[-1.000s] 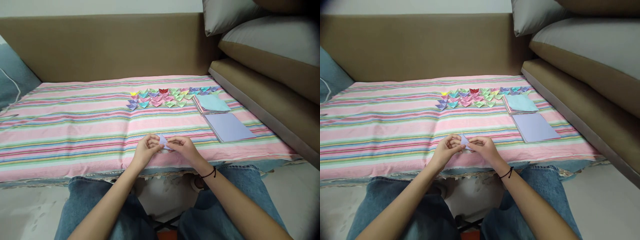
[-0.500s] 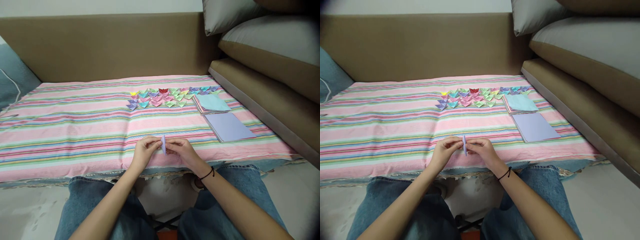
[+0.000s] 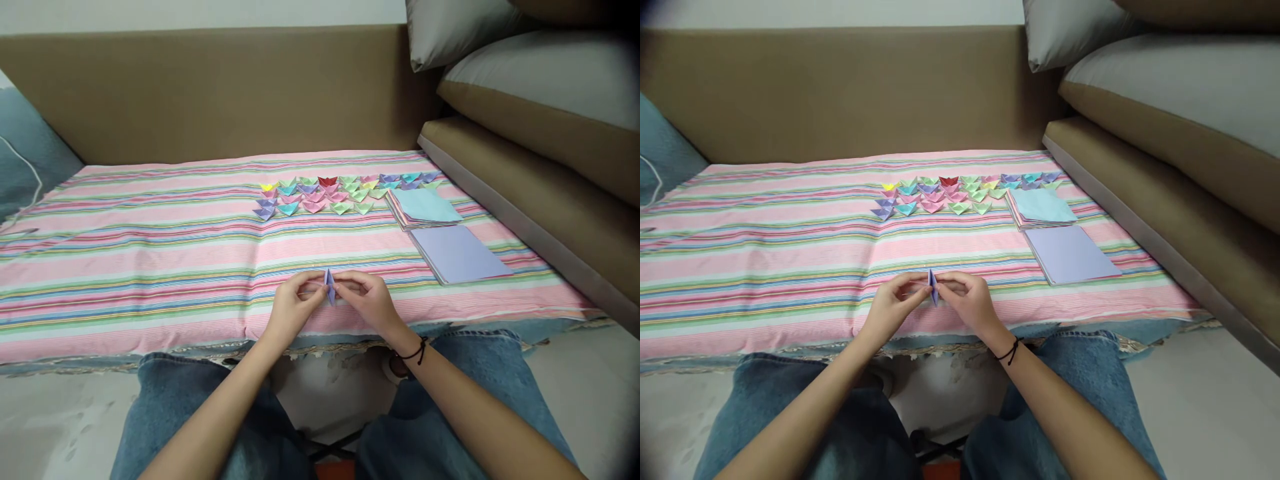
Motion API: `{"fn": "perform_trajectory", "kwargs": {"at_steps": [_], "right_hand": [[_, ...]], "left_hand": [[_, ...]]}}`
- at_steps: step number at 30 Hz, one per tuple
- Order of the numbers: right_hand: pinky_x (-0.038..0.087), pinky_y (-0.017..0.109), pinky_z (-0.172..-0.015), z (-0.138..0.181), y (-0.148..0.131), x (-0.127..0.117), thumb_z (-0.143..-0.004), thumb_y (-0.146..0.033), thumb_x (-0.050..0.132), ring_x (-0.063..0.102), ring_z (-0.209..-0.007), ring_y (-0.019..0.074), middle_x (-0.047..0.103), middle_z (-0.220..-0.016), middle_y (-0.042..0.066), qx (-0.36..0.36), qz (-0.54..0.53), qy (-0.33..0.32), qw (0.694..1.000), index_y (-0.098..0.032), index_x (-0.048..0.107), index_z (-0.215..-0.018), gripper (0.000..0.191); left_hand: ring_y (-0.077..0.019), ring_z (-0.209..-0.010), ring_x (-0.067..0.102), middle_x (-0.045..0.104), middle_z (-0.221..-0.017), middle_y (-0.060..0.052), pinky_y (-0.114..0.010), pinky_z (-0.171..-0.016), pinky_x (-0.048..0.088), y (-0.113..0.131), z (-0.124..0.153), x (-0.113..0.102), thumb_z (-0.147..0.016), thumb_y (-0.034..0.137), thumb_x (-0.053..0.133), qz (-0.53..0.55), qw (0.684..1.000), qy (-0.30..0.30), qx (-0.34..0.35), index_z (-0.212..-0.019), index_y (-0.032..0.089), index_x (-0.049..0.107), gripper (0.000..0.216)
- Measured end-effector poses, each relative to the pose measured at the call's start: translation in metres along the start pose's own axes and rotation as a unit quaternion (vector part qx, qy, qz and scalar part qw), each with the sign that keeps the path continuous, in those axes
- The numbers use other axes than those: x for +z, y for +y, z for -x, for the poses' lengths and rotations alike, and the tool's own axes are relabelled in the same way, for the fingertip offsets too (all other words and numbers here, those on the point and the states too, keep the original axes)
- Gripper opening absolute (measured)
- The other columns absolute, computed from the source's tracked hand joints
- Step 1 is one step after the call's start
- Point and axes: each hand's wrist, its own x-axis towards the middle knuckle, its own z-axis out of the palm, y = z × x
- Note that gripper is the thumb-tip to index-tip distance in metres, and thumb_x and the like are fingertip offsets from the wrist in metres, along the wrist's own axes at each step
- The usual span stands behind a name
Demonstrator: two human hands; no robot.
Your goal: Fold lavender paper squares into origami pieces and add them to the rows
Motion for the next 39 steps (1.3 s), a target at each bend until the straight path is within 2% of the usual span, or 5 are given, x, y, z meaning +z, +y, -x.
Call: {"fn": "perform_trajectory", "kwargs": {"at_steps": [9,15,19,31,39], "right_hand": [[0.057,0.034,-0.077,-0.001,-0.005,-0.003,-0.077,-0.028,0.062,0.067,-0.087,0.0209,0.070,-0.093,0.006,-0.058,0.028,-0.001,0.998,-0.021,0.071,-0.089,0.016],[0.056,0.031,-0.076,-0.002,-0.011,-0.005,-0.077,-0.025,0.062,0.061,-0.099,0.0215,0.065,-0.100,0.008,-0.120,0.086,0.000,0.989,-0.022,0.072,-0.081,0.012],[0.057,0.031,-0.073,-0.002,-0.007,-0.005,-0.073,-0.028,0.067,0.061,-0.096,0.0214,0.063,-0.098,0.008,-0.122,0.083,-0.005,0.989,-0.023,0.072,-0.079,0.009],[0.053,0.029,-0.064,-0.002,-0.010,-0.003,-0.063,-0.030,0.075,0.065,-0.069,0.0169,0.067,-0.074,0.002,0.014,-0.019,-0.008,1.000,-0.020,0.059,-0.095,0.036],[0.053,0.028,-0.061,-0.001,-0.012,-0.004,-0.063,-0.026,0.074,0.065,-0.065,0.0159,0.066,-0.068,0.000,0.006,-0.015,0.013,1.000,-0.019,0.062,-0.088,0.028]], "left_hand": [[-0.0189,-0.084,0.065,0.069,-0.097,-0.007,-0.031,-0.076,0.052,-0.004,-0.003,-0.001,-0.073,0.018,0.058,0.035,0.999,0.002,0.012,-0.098,0.017,0.065,0.027],[-0.0235,-0.102,0.059,0.065,-0.107,-0.009,-0.032,-0.079,0.052,0.005,-0.001,-0.001,-0.074,0.027,0.060,0.074,0.997,0.017,-0.029,-0.084,0.016,0.071,0.018],[-0.0215,-0.097,0.061,0.065,-0.101,-0.008,-0.033,-0.083,0.051,0.004,-0.001,0.001,-0.064,0.026,0.072,0.099,0.995,0.018,-0.006,-0.082,0.016,0.068,0.021],[-0.0058,-0.059,0.060,0.060,-0.100,-0.002,-0.021,-0.061,0.050,0.005,-0.001,0.003,-0.057,0.017,0.077,0.116,0.992,0.012,-0.043,-0.089,0.018,0.053,0.040],[-0.0110,-0.056,0.060,0.058,-0.055,0.005,-0.020,-0.056,0.045,0.000,0.002,0.010,-0.064,0.026,0.073,0.127,0.989,-0.032,-0.068,-0.092,0.017,0.051,0.037]]}}
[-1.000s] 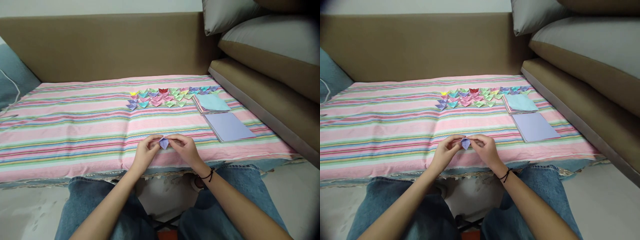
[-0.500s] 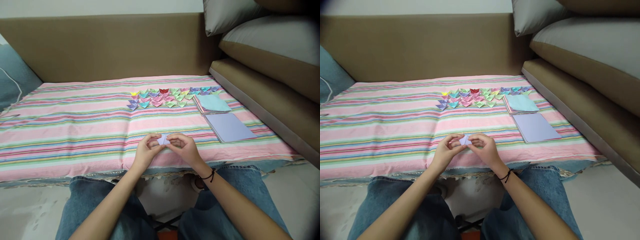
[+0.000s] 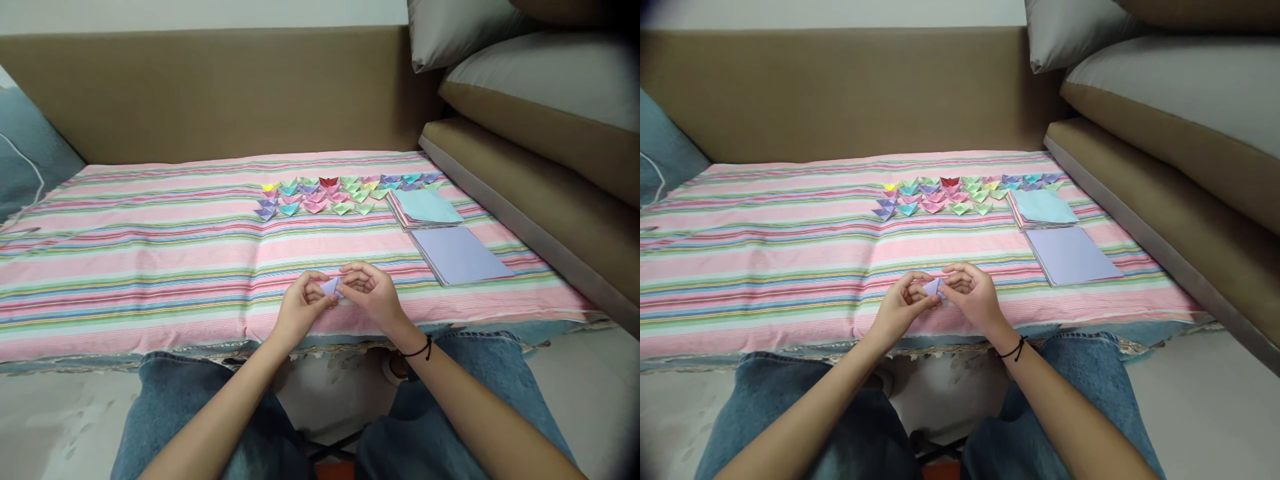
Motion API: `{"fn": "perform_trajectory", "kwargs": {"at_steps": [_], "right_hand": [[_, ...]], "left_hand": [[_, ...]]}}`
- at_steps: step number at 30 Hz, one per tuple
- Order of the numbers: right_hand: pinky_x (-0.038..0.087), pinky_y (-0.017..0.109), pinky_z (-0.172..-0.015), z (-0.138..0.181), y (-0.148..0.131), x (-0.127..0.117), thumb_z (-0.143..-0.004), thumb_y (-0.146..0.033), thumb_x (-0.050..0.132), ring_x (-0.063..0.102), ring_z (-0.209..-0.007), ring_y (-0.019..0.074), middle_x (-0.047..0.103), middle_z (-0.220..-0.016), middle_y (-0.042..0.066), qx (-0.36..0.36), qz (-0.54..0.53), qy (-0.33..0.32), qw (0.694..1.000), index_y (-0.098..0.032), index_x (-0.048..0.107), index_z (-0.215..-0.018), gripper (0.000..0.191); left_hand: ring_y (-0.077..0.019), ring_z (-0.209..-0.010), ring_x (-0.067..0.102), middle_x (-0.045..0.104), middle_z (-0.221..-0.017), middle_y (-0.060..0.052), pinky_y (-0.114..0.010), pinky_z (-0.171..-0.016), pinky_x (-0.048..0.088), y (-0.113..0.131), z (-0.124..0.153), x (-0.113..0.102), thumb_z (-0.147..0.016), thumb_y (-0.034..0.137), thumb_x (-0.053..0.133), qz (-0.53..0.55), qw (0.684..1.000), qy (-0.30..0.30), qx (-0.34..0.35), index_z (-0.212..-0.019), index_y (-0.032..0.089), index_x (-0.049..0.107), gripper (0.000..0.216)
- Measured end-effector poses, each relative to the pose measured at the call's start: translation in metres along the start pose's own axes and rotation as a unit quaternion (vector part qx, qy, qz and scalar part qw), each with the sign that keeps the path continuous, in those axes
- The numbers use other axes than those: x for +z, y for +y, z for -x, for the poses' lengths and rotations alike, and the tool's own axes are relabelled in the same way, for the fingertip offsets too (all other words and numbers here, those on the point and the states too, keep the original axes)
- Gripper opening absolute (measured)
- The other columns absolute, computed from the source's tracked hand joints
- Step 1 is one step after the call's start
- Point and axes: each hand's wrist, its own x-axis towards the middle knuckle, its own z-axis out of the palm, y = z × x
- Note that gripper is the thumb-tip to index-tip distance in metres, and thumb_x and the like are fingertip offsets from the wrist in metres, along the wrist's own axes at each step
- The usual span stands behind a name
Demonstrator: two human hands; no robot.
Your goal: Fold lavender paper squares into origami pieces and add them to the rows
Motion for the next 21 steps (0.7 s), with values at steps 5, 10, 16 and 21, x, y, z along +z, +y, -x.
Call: {"fn": "perform_trajectory", "kwargs": {"at_steps": [5,10,16,21], "right_hand": [[0.053,0.028,-0.064,-0.001,0.004,0.001,-0.065,-0.028,0.072,0.065,-0.068,0.0162,0.068,-0.071,0.002,-0.019,0.010,-0.008,1.000,-0.018,0.066,-0.075,0.015],[0.055,0.029,-0.062,-0.002,0.007,-0.001,-0.068,-0.028,0.070,0.067,-0.068,0.0188,0.070,-0.073,0.003,-0.045,0.049,-0.010,0.998,-0.018,0.068,-0.075,0.012],[0.055,0.027,-0.062,-0.001,0.006,0.001,-0.073,-0.019,0.061,0.066,-0.069,0.0170,0.071,-0.077,0.004,-0.143,0.169,0.002,0.975,-0.018,0.070,-0.078,0.010],[0.055,0.025,-0.059,0.003,0.006,0.011,-0.074,-0.013,0.055,0.063,-0.069,0.0159,0.067,-0.076,0.004,-0.181,0.218,0.040,0.958,-0.018,0.067,-0.078,0.014]], "left_hand": [[-0.0122,-0.056,0.060,0.059,-0.055,0.005,-0.022,-0.058,0.046,-0.004,-0.001,0.000,-0.065,0.025,0.071,-0.004,1.000,-0.004,0.005,-0.089,0.017,0.050,0.033],[-0.0116,-0.065,0.057,0.061,-0.077,-0.001,-0.021,-0.057,0.044,-0.004,0.000,0.000,-0.077,0.030,0.060,-0.210,0.973,0.012,0.093,-0.087,0.018,0.057,0.016],[-0.0103,-0.060,0.055,0.061,-0.073,0.000,-0.021,-0.057,0.044,-0.005,0.001,-0.001,-0.080,0.021,0.054,-0.370,0.909,0.056,0.183,-0.084,0.018,0.058,0.007],[-0.0135,-0.066,0.057,0.062,-0.073,-0.001,-0.023,-0.061,0.043,-0.007,0.001,0.004,-0.082,0.021,0.052,-0.431,0.877,0.072,0.200,-0.087,0.018,0.059,0.009]]}}
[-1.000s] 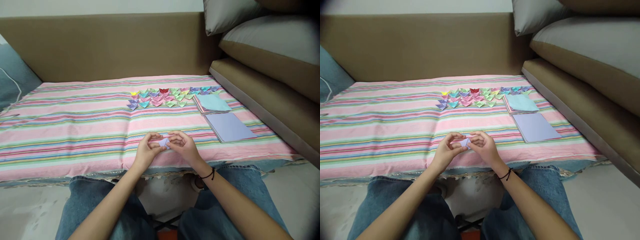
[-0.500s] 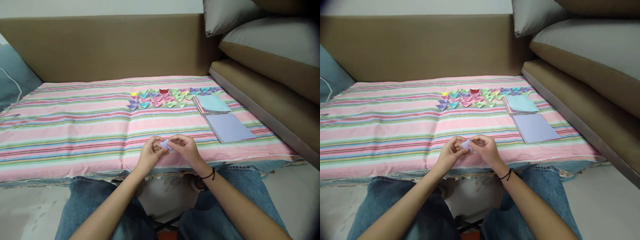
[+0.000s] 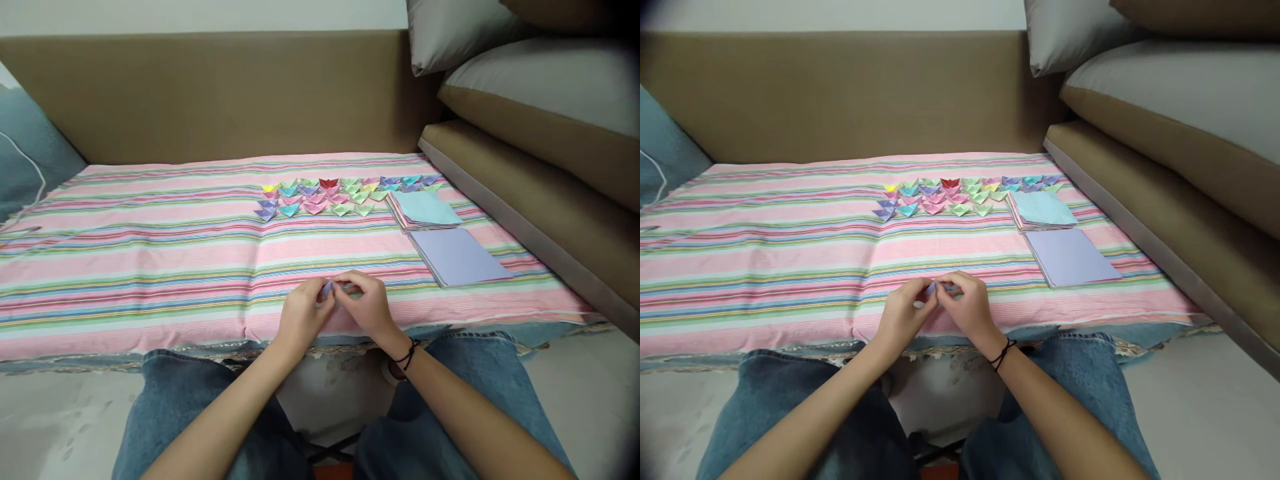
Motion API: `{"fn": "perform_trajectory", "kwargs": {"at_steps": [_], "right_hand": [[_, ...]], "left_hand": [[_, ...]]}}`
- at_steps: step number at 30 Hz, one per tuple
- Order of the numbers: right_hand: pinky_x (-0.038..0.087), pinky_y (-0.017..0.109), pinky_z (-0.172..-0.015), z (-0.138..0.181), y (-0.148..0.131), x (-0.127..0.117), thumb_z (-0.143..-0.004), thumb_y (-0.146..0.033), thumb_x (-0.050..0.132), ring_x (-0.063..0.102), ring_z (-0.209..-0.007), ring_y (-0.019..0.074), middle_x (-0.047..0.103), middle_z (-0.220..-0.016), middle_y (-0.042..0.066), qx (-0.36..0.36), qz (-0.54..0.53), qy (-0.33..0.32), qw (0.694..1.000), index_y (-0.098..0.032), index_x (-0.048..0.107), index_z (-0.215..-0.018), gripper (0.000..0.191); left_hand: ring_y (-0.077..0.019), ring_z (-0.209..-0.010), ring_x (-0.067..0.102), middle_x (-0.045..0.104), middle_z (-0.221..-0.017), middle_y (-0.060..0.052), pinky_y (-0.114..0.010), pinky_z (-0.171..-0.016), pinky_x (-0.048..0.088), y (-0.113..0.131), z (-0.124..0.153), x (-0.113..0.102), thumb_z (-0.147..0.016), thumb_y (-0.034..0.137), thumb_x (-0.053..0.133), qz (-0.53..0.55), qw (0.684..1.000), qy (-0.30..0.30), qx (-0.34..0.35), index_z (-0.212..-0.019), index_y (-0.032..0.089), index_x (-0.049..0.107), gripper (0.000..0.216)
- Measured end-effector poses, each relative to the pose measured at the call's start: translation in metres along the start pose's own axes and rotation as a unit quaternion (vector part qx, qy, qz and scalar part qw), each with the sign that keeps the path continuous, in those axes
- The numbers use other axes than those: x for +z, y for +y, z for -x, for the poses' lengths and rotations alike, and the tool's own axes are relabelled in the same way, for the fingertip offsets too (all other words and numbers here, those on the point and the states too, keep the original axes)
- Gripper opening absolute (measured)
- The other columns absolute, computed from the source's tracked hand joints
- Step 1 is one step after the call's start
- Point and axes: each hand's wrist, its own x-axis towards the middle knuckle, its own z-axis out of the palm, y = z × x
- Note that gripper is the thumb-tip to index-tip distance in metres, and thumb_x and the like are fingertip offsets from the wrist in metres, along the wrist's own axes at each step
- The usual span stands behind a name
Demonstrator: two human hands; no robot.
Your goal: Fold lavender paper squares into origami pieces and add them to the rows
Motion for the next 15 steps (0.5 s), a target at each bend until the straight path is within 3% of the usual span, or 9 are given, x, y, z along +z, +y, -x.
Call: {"fn": "perform_trajectory", "kwargs": {"at_steps": [10,15], "right_hand": [[0.054,0.027,-0.064,-0.0020,-0.0020,0.0076,-0.073,-0.013,0.054,0.064,-0.068,0.0162,0.066,-0.073,0.002,-0.002,0.047,0.053,0.998,-0.019,0.065,-0.074,0.013],[0.056,0.027,-0.060,-0.0044,-0.0007,0.0055,-0.071,-0.018,0.058,0.066,-0.065,0.0179,0.068,-0.071,0.003,0.060,0.010,0.070,0.996,-0.018,0.065,-0.074,0.008]], "left_hand": [[-0.0162,-0.070,0.062,0.067,-0.078,-0.005,-0.026,-0.065,0.047,-0.0009,-0.0045,0.0041,-0.081,0.021,0.053,-0.036,0.999,0.031,0.011,-0.089,0.016,0.061,0.012],[-0.0148,-0.068,0.065,0.070,-0.078,-0.003,-0.024,-0.066,0.049,0.0011,-0.0073,0.0010,-0.080,0.017,0.052,0.020,0.998,0.058,-0.025,-0.087,0.019,0.064,0.014]]}}
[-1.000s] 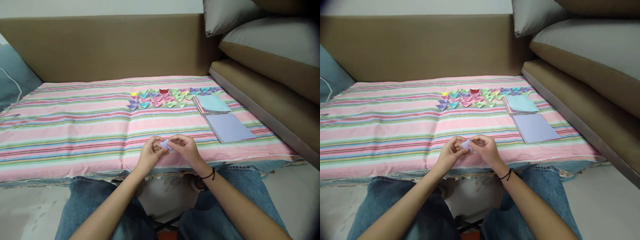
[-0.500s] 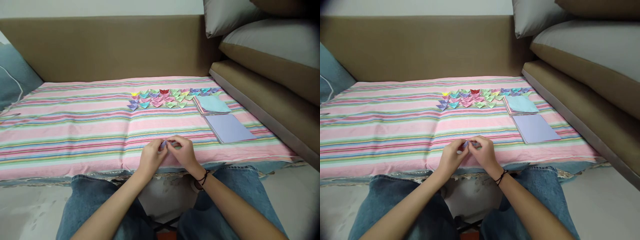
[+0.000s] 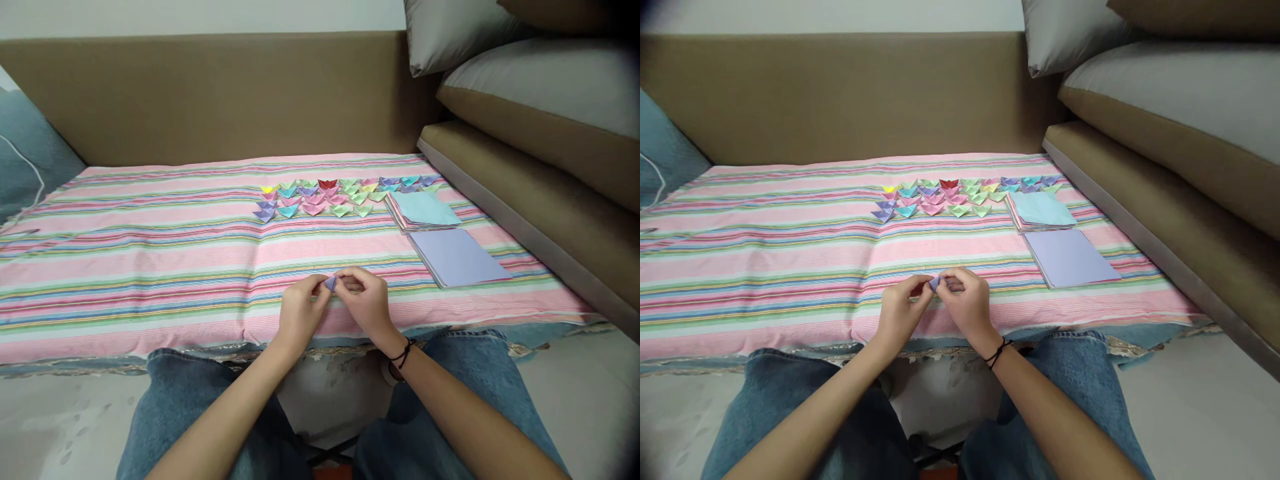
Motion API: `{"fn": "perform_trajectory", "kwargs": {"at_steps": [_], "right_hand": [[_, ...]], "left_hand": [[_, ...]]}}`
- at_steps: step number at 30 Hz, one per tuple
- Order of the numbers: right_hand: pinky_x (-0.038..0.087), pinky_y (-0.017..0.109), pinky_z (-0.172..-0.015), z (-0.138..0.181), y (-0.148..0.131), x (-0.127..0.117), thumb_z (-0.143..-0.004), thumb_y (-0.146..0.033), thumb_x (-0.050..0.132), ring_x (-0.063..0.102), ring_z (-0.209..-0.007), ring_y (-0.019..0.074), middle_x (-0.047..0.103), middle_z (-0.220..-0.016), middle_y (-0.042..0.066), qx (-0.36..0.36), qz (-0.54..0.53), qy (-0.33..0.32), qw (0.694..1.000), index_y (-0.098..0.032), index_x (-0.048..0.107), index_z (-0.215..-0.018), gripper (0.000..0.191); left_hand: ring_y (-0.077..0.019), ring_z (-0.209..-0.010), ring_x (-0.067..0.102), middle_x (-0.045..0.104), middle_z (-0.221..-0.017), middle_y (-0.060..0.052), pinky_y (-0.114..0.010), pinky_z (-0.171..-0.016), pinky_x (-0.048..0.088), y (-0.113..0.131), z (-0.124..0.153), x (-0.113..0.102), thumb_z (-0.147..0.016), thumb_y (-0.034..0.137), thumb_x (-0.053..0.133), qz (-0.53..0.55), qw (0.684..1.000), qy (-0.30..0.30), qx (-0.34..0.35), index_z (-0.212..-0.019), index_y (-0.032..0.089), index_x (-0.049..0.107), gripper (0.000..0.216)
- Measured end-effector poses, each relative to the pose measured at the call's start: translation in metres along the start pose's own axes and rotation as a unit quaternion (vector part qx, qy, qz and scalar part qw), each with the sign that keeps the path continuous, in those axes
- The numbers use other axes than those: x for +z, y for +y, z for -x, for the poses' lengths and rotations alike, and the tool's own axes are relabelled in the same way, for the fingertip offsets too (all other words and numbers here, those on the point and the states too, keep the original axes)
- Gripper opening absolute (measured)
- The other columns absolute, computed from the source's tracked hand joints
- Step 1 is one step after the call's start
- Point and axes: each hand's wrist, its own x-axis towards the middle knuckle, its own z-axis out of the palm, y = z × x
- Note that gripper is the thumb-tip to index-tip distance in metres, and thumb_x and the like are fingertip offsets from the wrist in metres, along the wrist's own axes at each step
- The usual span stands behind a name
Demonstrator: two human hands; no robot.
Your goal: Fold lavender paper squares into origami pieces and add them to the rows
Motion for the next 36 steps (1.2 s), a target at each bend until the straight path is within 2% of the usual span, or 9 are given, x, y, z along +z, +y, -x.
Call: {"fn": "perform_trajectory", "kwargs": {"at_steps": [3,6,13,19,22,25,30,33,36], "right_hand": [[0.058,0.028,-0.060,-0.002,0.002,-0.003,-0.071,-0.021,0.059,0.068,-0.066,0.0199,0.069,-0.069,0.003,0.043,-0.033,0.010,0.998,-0.019,0.065,-0.075,0.008],[0.059,0.029,-0.061,-0.002,0.002,-0.005,-0.071,-0.023,0.060,0.068,-0.068,0.0202,0.070,-0.074,0.004,0.042,-0.048,0.005,0.998,-0.019,0.066,-0.075,0.008],[0.058,0.028,-0.061,0.004,-0.006,-0.002,-0.072,-0.020,0.061,0.068,-0.070,0.0193,0.069,-0.074,0.003,0.029,-0.056,-0.017,0.998,-0.020,0.068,-0.075,0.008],[0.058,0.028,-0.061,0.005,-0.006,0.001,-0.071,-0.019,0.060,0.068,-0.070,0.0194,0.069,-0.074,0.003,0.039,-0.052,-0.019,0.998,-0.020,0.068,-0.074,0.008],[0.058,0.030,-0.064,0.003,-0.006,0.001,-0.070,-0.021,0.062,0.068,-0.069,0.0203,0.070,-0.072,0.003,0.064,-0.062,-0.015,0.996,-0.019,0.067,-0.072,0.006],[0.058,0.030,-0.063,0.000,-0.005,-0.001,-0.068,-0.022,0.063,0.068,-0.068,0.0209,0.069,-0.069,0.003,0.089,-0.090,-0.009,0.992,-0.019,0.066,-0.071,0.005],[0.057,0.030,-0.058,-0.007,0.000,-0.010,-0.069,-0.022,0.060,0.066,-0.062,0.0191,0.069,-0.072,0.004,0.117,-0.126,-0.018,0.985,-0.019,0.065,-0.078,0.011],[0.057,0.030,-0.061,-0.010,0.000,-0.015,-0.071,-0.022,0.058,0.066,-0.065,0.0186,0.069,-0.077,0.004,0.100,-0.132,-0.036,0.986,-0.020,0.066,-0.081,0.013],[0.058,0.032,-0.071,-0.011,0.000,-0.018,-0.072,-0.022,0.058,0.066,-0.081,0.0199,0.066,-0.091,0.005,0.061,-0.151,-0.052,0.985,-0.020,0.066,-0.079,0.011]], "left_hand": [[-0.0147,-0.069,0.066,0.070,-0.077,-0.003,-0.024,-0.066,0.052,0.002,-0.003,-0.004,-0.080,0.021,0.053,0.062,0.998,0.006,-0.022,-0.085,0.019,0.063,0.011],[-0.0155,-0.068,0.066,0.068,-0.075,-0.003,-0.025,-0.064,0.053,0.002,-0.004,-0.006,-0.079,0.028,0.057,0.082,0.996,-0.014,-0.030,-0.089,0.018,0.062,0.014],[-0.0173,-0.069,0.063,0.068,-0.076,-0.005,-0.028,-0.065,0.048,0.000,-0.001,-0.003,-0.080,0.028,0.056,-0.074,0.997,-0.004,0.018,-0.092,0.017,0.062,0.017],[-0.0188,-0.070,0.063,0.068,-0.078,-0.008,-0.029,-0.066,0.046,0.000,0.001,-0.001,-0.082,0.027,0.052,-0.109,0.994,-0.008,0.029,-0.095,0.015,0.062,0.019],[-0.0171,-0.069,0.063,0.069,-0.077,-0.006,-0.028,-0.066,0.048,0.002,0.000,-0.001,-0.082,0.027,0.052,-0.063,0.998,-0.008,0.013,-0.092,0.017,0.063,0.018],[-0.0154,-0.066,0.064,0.068,-0.073,-0.003,-0.026,-0.065,0.049,0.003,-0.002,-0.002,-0.080,0.026,0.054,0.026,0.999,0.004,-0.039,-0.088,0.018,0.064,0.015],[-0.0167,-0.074,0.066,0.068,-0.079,-0.004,-0.026,-0.067,0.053,0.001,-0.007,-0.003,-0.077,0.022,0.053,0.212,0.969,0.015,-0.126,-0.090,0.016,0.061,0.017],[-0.0149,-0.072,0.065,0.067,-0.086,-0.004,-0.026,-0.066,0.054,-0.001,-0.009,-0.005,-0.076,0.017,0.049,0.285,0.949,-0.007,-0.135,-0.101,0.018,0.056,0.025],[-0.0140,-0.074,0.065,0.065,-0.100,-0.005,-0.027,-0.068,0.054,-0.004,-0.009,-0.008,-0.077,0.015,0.045,0.281,0.952,-0.036,-0.113,-0.101,0.019,0.057,0.028]]}}
